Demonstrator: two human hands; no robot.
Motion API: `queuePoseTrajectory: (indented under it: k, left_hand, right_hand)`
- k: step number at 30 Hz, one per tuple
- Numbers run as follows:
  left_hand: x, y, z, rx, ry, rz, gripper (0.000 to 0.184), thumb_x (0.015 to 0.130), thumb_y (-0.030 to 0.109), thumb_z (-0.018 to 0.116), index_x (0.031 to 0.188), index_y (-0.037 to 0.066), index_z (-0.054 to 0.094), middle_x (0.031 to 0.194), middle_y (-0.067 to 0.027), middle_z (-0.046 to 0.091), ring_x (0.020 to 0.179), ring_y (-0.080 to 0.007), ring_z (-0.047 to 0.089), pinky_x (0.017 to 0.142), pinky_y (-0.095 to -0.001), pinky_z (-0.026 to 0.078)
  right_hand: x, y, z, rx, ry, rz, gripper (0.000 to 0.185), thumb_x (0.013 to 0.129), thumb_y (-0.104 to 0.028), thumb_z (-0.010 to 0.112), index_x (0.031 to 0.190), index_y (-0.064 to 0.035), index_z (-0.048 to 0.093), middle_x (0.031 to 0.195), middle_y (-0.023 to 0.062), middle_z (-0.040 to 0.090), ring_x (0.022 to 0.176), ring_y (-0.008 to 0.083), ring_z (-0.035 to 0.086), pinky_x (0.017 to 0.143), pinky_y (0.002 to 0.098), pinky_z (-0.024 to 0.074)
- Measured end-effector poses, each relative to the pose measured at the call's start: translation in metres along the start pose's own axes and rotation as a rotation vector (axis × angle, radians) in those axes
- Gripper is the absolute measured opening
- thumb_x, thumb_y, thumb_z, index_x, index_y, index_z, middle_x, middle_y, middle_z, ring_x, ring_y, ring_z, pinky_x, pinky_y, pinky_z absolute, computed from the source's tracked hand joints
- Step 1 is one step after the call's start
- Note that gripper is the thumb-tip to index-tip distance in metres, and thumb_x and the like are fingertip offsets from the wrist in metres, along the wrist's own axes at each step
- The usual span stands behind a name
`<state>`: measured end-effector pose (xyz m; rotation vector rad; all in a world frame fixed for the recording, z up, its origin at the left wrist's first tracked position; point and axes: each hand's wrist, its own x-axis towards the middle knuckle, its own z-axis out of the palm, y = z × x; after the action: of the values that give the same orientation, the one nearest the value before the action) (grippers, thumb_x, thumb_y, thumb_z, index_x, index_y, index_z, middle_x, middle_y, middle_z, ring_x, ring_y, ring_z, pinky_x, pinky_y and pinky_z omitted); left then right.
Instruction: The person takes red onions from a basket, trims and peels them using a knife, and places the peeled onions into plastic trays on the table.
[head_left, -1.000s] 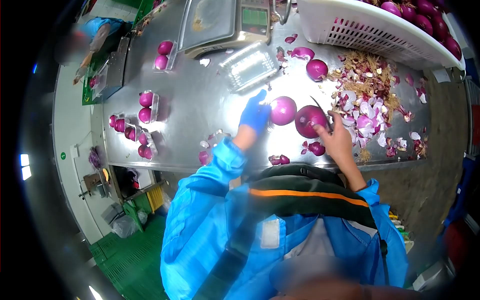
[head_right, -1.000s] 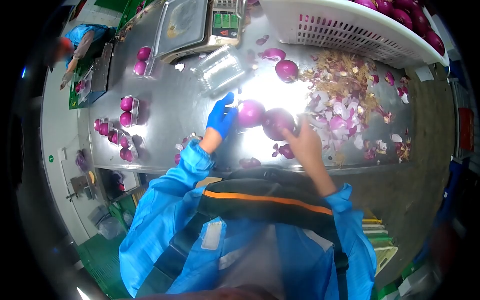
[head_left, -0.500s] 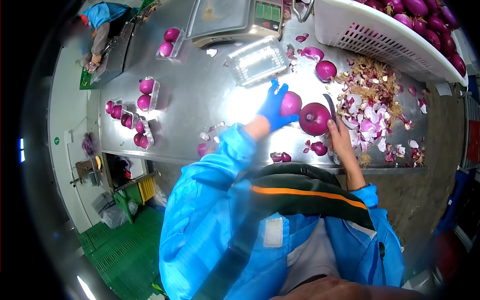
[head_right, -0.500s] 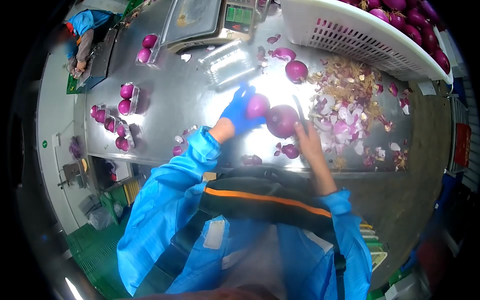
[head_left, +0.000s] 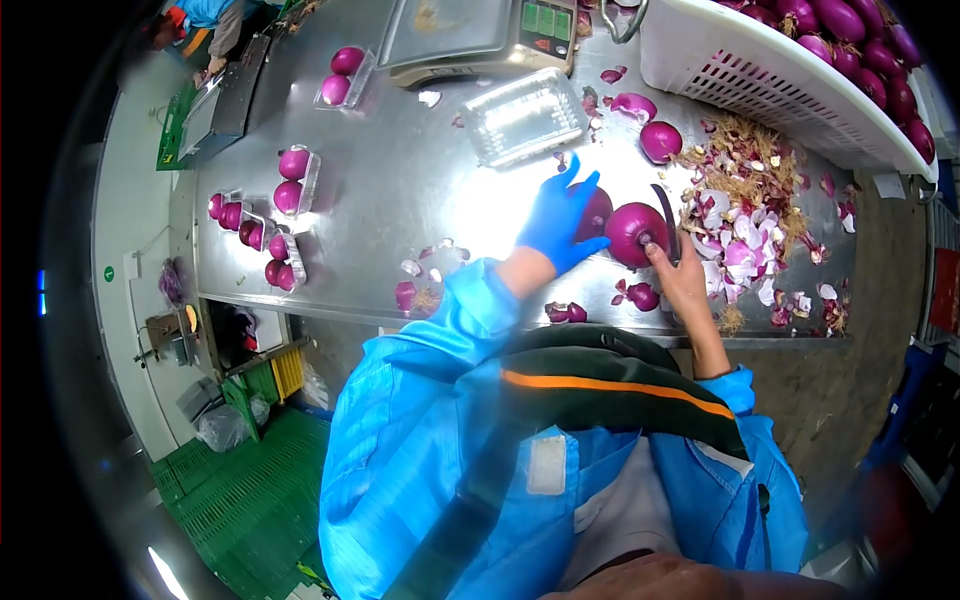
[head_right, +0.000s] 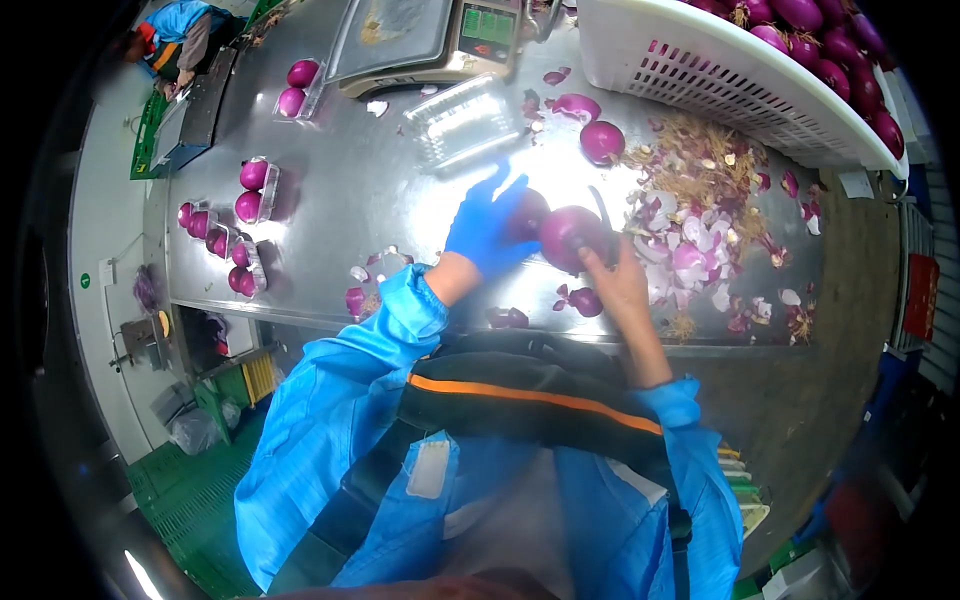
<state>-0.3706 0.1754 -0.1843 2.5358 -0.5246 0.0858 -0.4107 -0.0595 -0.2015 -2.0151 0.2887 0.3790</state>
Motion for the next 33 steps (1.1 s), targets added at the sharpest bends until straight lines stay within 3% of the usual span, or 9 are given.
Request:
queuePoseTrajectory:
  k: [4, 6, 13, 16, 19, 21, 26, 28, 33]
  left_hand:
    - [0.012, 0.007, 0.005, 0.051, -0.126, 0.254, 0.082, 0.071, 0.031, 0.079, 0.143, 0.012, 0.044, 0.141, -0.0159, 0.047, 0.117, -0.0348, 0.053, 0.098, -0.0449, 0.044]
    - [0.018, 0.017, -0.004, 0.095, -0.215, 0.246, 0.084, 0.070, 0.033, 0.079, 0.143, 0.013, 0.043, 0.139, -0.0169, 0.048, 0.115, -0.0341, 0.054, 0.097, -0.0442, 0.044]
    - [0.047, 0.047, 0.011, 0.260, -0.524, 0.188, 0.091, 0.066, 0.042, 0.081, 0.144, 0.016, 0.040, 0.127, -0.0182, 0.053, 0.111, -0.0320, 0.056, 0.093, -0.0431, 0.045]
    - [0.048, 0.037, 0.009, 0.148, -0.453, 0.189, 0.097, 0.063, 0.049, 0.082, 0.144, 0.015, 0.040, 0.128, -0.0168, 0.054, 0.113, -0.0320, 0.058, 0.092, -0.0439, 0.047]
    - [0.044, 0.021, 0.013, -0.124, -0.266, 0.154, 0.109, 0.058, 0.056, 0.083, 0.146, 0.012, 0.038, 0.135, -0.0162, 0.053, 0.114, -0.0343, 0.058, 0.096, -0.0455, 0.046]
    - [0.038, 0.025, 0.013, -0.334, -0.264, 0.000, 0.113, 0.056, 0.057, 0.084, 0.147, 0.011, 0.036, 0.139, -0.0172, 0.050, 0.118, -0.0369, 0.056, 0.100, -0.0470, 0.044]
    - [0.025, 0.048, 0.008, -0.352, -0.125, 0.164, 0.095, 0.068, 0.042, 0.085, 0.143, 0.006, 0.041, 0.129, -0.0201, 0.056, 0.115, -0.0374, 0.057, 0.099, -0.0455, 0.046]
    - [0.024, 0.020, 0.010, -0.491, -0.357, -0.093, 0.086, 0.072, 0.038, 0.083, 0.141, 0.006, 0.043, 0.129, -0.0204, 0.054, 0.115, -0.0374, 0.055, 0.099, -0.0457, 0.044]
    - [0.011, -0.029, 0.018, -0.014, -0.340, -0.065, 0.079, 0.075, 0.031, 0.079, 0.141, 0.007, 0.044, 0.123, -0.0192, 0.055, 0.111, -0.0355, 0.055, 0.096, -0.0449, 0.046]
  right_hand:
    - [-0.002, 0.001, 0.000, -0.079, 0.086, -0.049, 0.058, 0.086, -0.040, 0.069, 0.129, -0.0041, 0.053, 0.112, 0.0202, 0.066, 0.101, 0.0327, 0.064, 0.087, 0.0392, 0.0484]
    - [-0.008, -0.008, -0.005, -0.230, 0.144, -0.052, 0.056, 0.086, -0.039, 0.068, 0.128, -0.0042, 0.054, 0.111, 0.0207, 0.065, 0.100, 0.0335, 0.064, 0.086, 0.0393, 0.0485]
    - [-0.007, -0.010, -0.004, 0.047, 0.113, -0.135, 0.044, 0.092, -0.033, 0.063, 0.121, -0.0003, 0.056, 0.111, 0.0222, 0.065, 0.104, 0.0346, 0.063, 0.090, 0.0385, 0.0466]
    - [0.005, 0.020, -0.002, 0.165, 0.138, -0.010, 0.044, 0.095, -0.032, 0.060, 0.124, 0.0010, 0.056, 0.112, 0.0189, 0.066, 0.106, 0.0299, 0.062, 0.094, 0.0379, 0.0452]
    - [0.006, 0.026, -0.018, 0.356, 0.052, -0.016, 0.048, 0.097, -0.035, 0.058, 0.130, -0.0009, 0.052, 0.095, 0.0101, 0.064, 0.072, 0.0156, 0.059, 0.065, 0.0294, 0.0462]
    - [-0.003, 0.011, -0.026, 0.524, -0.035, -0.061, 0.048, 0.098, -0.039, 0.056, 0.130, -0.0036, 0.050, 0.074, 0.0027, 0.058, 0.046, 0.0078, 0.047, 0.042, 0.0220, 0.0364]
    - [-0.006, -0.017, -0.034, 0.570, -0.163, -0.006, 0.055, 0.089, -0.035, 0.069, 0.129, -0.0023, 0.050, 0.086, 0.0038, 0.059, 0.050, 0.0078, 0.049, 0.044, 0.0218, 0.0382]
    - [-0.010, -0.010, -0.032, 0.609, -0.163, 0.041, 0.052, 0.088, -0.027, 0.070, 0.129, -0.0020, 0.050, 0.092, 0.0041, 0.062, 0.049, 0.0060, 0.046, 0.042, 0.0209, 0.0347]
    - [-0.019, -0.001, -0.035, 0.632, -0.205, 0.138, 0.050, 0.087, -0.020, 0.070, 0.130, -0.0022, 0.052, 0.100, 0.0057, 0.064, 0.069, 0.0085, 0.056, 0.061, 0.0235, 0.0465]
